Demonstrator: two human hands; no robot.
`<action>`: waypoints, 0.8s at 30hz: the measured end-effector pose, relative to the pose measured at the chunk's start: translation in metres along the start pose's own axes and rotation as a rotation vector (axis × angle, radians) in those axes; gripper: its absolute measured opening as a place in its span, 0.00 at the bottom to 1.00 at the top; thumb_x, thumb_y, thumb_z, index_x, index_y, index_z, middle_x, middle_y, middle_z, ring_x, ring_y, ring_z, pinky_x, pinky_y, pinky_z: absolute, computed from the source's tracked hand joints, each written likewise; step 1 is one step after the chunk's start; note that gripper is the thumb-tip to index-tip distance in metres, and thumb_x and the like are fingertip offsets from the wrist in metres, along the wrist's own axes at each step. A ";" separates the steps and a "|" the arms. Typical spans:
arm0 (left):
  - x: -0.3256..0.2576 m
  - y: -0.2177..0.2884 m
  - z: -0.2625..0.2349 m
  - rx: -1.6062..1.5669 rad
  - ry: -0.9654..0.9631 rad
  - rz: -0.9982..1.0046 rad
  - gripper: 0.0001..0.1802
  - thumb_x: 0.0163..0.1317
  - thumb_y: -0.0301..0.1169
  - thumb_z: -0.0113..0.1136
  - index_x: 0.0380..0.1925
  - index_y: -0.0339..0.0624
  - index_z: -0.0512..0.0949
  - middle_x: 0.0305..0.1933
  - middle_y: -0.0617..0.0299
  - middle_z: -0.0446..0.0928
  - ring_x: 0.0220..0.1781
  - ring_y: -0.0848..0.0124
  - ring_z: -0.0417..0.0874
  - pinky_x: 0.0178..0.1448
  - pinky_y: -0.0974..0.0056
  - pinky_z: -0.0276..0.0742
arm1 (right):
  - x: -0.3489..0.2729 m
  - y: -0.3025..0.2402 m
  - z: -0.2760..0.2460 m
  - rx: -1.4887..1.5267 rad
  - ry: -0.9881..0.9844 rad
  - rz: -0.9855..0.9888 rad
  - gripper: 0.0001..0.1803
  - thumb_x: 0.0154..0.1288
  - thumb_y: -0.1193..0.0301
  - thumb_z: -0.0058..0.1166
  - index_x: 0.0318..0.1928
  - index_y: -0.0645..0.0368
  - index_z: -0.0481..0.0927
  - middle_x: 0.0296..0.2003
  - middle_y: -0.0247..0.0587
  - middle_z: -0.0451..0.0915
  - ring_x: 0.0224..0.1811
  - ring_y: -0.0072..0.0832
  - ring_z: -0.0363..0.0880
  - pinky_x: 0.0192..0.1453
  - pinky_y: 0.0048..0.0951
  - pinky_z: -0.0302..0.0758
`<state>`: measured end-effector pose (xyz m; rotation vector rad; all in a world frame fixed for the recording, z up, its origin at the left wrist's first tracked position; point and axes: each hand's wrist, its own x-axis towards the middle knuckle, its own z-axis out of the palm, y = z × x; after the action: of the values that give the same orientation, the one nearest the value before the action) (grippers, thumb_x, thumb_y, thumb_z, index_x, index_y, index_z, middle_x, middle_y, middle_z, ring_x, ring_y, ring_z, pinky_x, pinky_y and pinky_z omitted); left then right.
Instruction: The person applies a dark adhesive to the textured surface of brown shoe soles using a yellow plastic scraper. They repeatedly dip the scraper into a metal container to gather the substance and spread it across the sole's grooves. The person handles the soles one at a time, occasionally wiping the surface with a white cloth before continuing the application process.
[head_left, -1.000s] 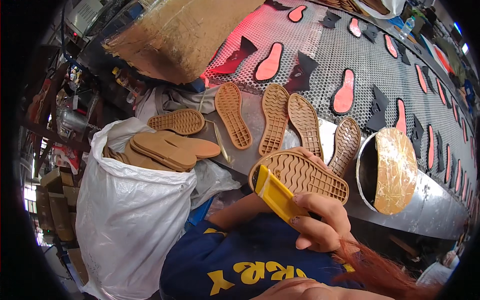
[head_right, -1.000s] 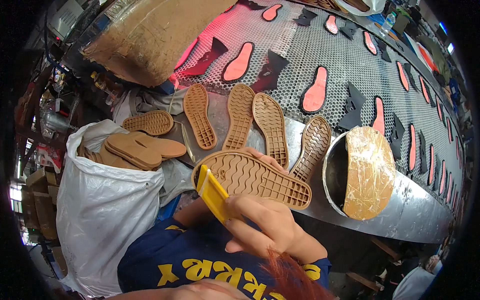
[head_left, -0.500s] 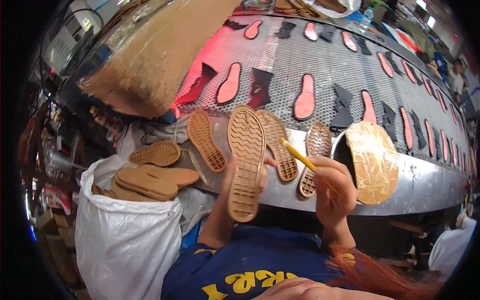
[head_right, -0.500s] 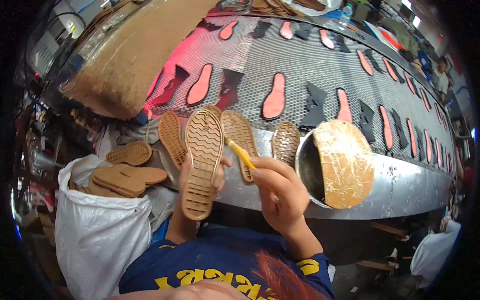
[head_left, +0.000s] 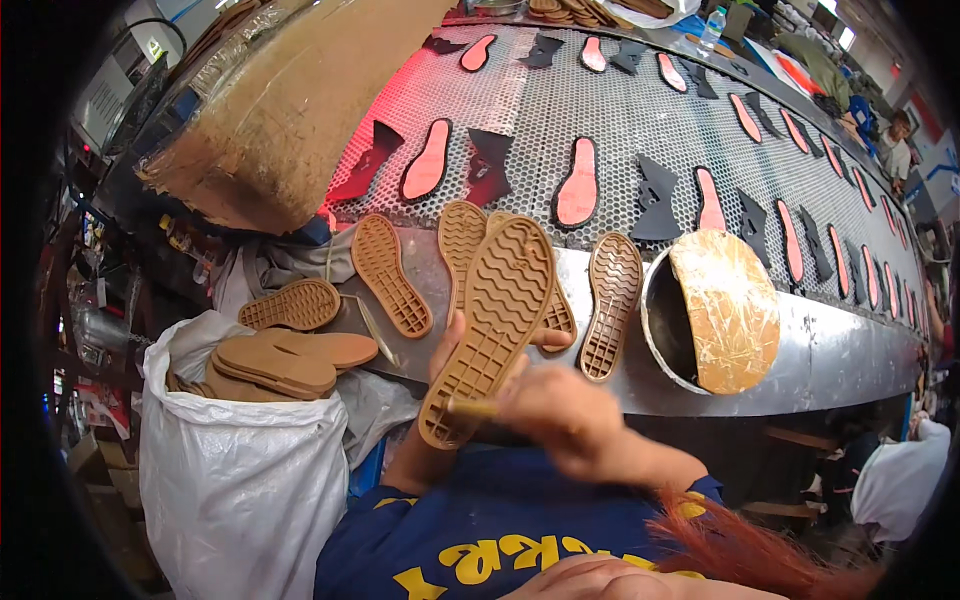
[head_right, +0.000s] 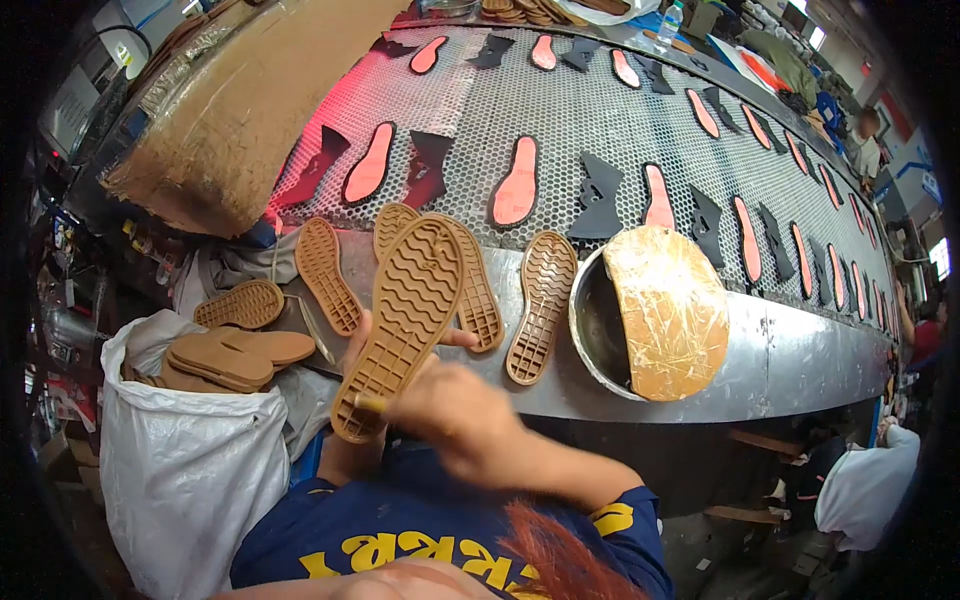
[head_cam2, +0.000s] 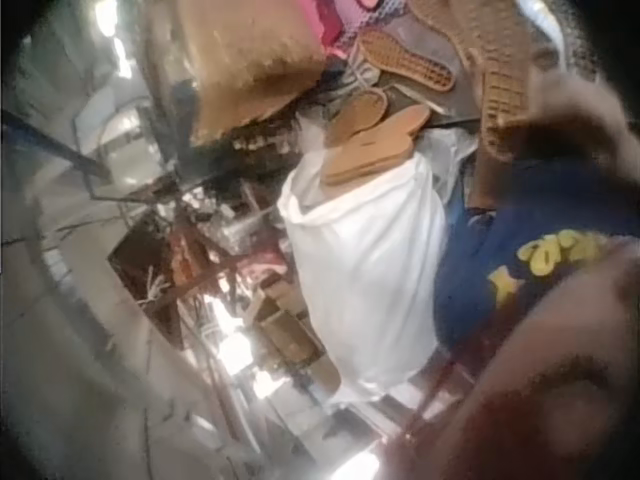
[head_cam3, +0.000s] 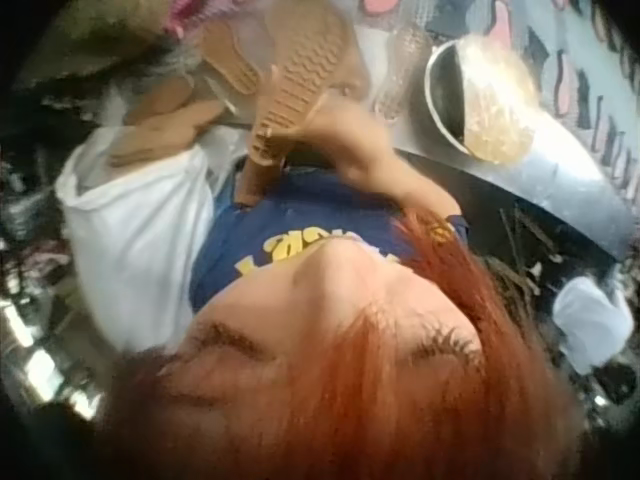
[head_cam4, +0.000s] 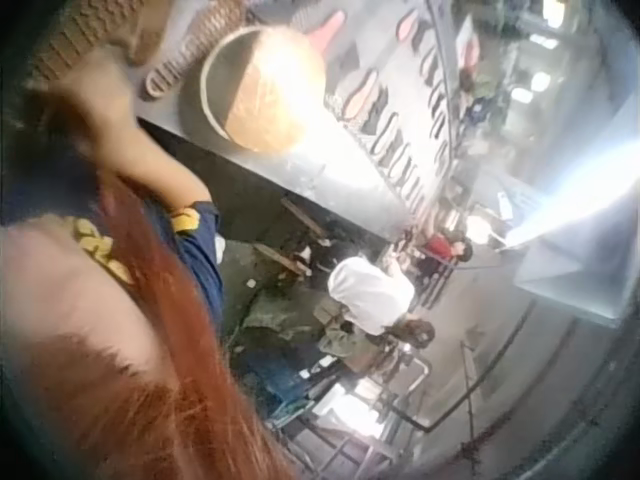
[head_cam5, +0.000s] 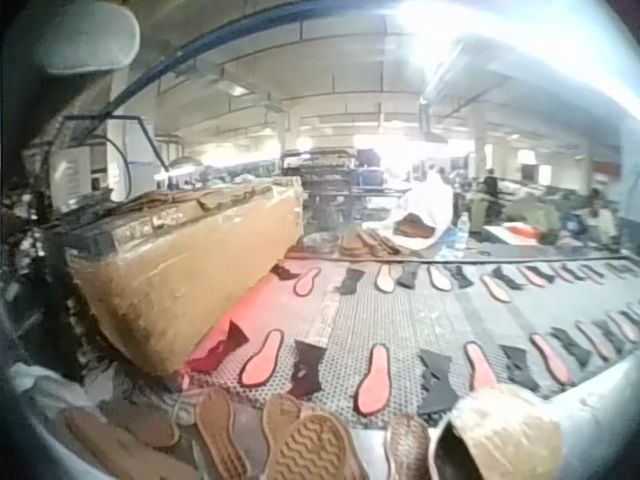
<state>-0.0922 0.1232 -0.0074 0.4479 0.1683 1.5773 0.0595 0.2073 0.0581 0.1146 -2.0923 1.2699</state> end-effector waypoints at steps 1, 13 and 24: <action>-0.003 -0.005 0.000 0.020 0.284 0.038 0.43 0.68 0.61 0.36 0.67 0.34 0.54 0.56 0.22 0.65 0.24 0.66 0.75 0.22 0.65 0.73 | 0.005 0.009 -0.008 0.010 0.010 0.025 0.19 0.49 0.89 0.54 0.44 0.61 0.79 0.35 0.43 0.80 0.36 0.37 0.79 0.40 0.33 0.75; -0.007 -0.010 -0.017 -0.142 0.013 0.014 0.40 0.69 0.60 0.33 0.63 0.34 0.61 0.47 0.41 0.73 0.25 0.58 0.77 0.23 0.58 0.75 | -0.002 0.009 -0.007 -0.056 0.037 0.073 0.14 0.52 0.87 0.54 0.40 0.63 0.80 0.33 0.41 0.80 0.39 0.38 0.79 0.44 0.35 0.77; -0.004 -0.016 -0.020 -0.385 0.098 0.022 0.46 0.67 0.63 0.34 0.69 0.34 0.47 0.63 0.24 0.59 0.25 0.62 0.80 0.25 0.58 0.81 | -0.022 -0.015 0.023 -0.238 0.021 -0.106 0.17 0.43 0.82 0.56 0.39 0.65 0.81 0.36 0.46 0.81 0.35 0.40 0.79 0.48 0.40 0.77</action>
<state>-0.0852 0.1234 -0.0327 0.0714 -0.0671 1.6086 0.0709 0.1752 0.0494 0.1045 -2.1715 0.9478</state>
